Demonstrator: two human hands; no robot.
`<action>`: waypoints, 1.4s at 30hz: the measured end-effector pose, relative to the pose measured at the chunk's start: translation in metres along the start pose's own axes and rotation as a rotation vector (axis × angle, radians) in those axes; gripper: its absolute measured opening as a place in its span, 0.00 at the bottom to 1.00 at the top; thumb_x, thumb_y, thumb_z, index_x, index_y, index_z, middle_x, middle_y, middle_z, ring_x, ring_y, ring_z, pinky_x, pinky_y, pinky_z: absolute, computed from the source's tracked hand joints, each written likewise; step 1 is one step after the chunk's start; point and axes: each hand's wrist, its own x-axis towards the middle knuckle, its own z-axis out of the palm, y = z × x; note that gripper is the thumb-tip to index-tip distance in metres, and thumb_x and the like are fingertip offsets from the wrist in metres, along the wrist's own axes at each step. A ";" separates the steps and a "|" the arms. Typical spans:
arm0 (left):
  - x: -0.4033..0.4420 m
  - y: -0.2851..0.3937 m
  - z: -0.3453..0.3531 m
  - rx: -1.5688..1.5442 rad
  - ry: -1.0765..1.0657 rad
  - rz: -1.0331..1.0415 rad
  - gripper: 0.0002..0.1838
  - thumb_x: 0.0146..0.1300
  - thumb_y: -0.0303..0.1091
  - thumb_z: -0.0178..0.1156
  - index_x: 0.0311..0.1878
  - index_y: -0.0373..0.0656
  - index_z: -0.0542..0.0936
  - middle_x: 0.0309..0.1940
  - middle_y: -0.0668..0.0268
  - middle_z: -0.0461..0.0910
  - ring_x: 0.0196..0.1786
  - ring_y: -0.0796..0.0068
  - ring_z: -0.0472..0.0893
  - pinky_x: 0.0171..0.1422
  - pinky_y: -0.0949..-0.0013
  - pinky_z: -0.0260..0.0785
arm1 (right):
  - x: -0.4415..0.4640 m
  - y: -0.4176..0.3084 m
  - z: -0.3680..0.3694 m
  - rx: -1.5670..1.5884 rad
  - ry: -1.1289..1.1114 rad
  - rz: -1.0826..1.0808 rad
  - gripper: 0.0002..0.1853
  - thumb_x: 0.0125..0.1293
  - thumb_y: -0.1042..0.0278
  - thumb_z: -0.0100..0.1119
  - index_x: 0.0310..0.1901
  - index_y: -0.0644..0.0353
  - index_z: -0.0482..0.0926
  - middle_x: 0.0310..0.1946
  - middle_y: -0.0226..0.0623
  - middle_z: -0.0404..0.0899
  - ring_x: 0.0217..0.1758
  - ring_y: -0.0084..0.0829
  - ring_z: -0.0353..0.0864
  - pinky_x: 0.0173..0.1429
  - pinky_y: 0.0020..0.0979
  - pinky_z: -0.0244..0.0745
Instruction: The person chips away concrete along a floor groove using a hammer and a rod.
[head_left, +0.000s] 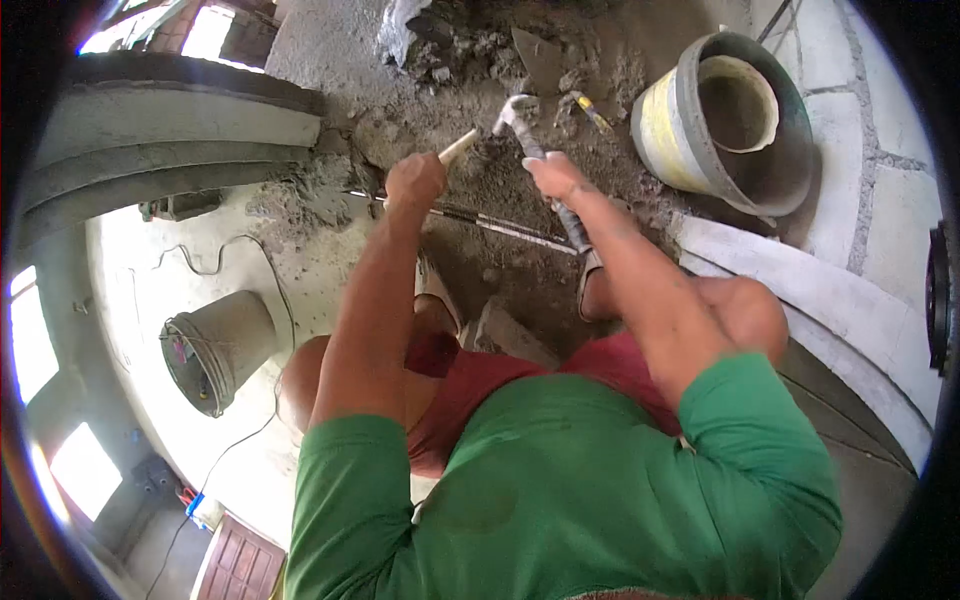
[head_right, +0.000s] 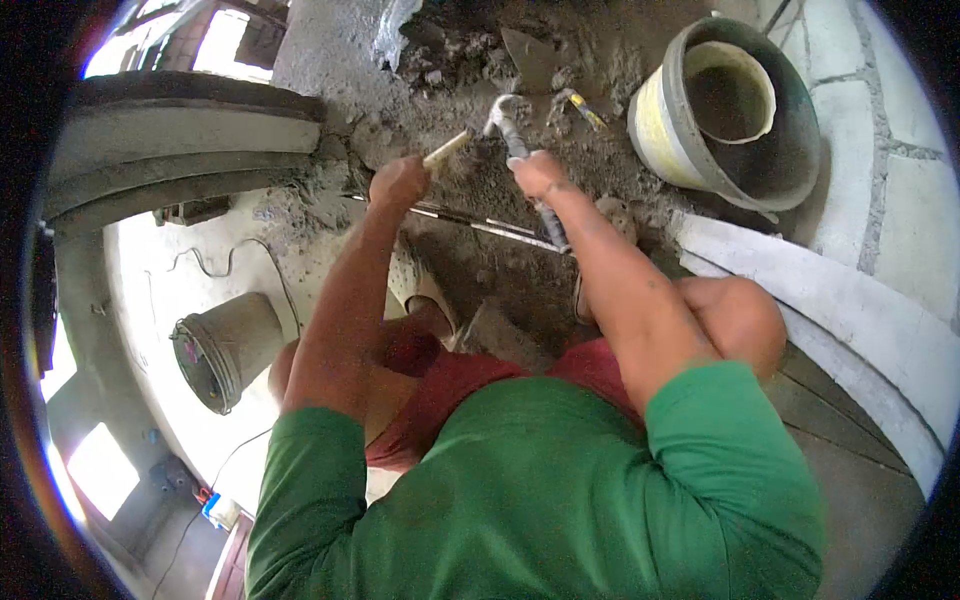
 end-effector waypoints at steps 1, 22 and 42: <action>-0.004 -0.004 0.012 0.006 0.019 -0.011 0.17 0.67 0.45 0.56 0.46 0.45 0.86 0.45 0.54 0.86 0.50 0.54 0.85 0.55 0.54 0.77 | 0.001 -0.002 -0.010 0.022 -0.045 0.062 0.34 0.70 0.44 0.52 0.57 0.75 0.76 0.56 0.62 0.78 0.61 0.55 0.79 0.64 0.45 0.72; -0.006 0.009 -0.010 -0.012 -0.072 -0.040 0.17 0.68 0.45 0.55 0.48 0.45 0.87 0.46 0.55 0.86 0.51 0.54 0.86 0.55 0.54 0.77 | -0.010 -0.054 -0.095 0.505 0.123 -0.089 0.22 0.67 0.51 0.62 0.36 0.69 0.77 0.23 0.39 0.79 0.19 0.27 0.73 0.23 0.33 0.68; -0.008 0.013 -0.013 -0.022 -0.113 -0.101 0.16 0.68 0.42 0.55 0.48 0.48 0.87 0.48 0.57 0.86 0.53 0.55 0.85 0.56 0.56 0.77 | -0.030 -0.097 -0.181 0.635 0.339 -0.249 0.16 0.68 0.52 0.63 0.37 0.57 0.76 0.23 0.28 0.75 0.20 0.20 0.72 0.20 0.28 0.66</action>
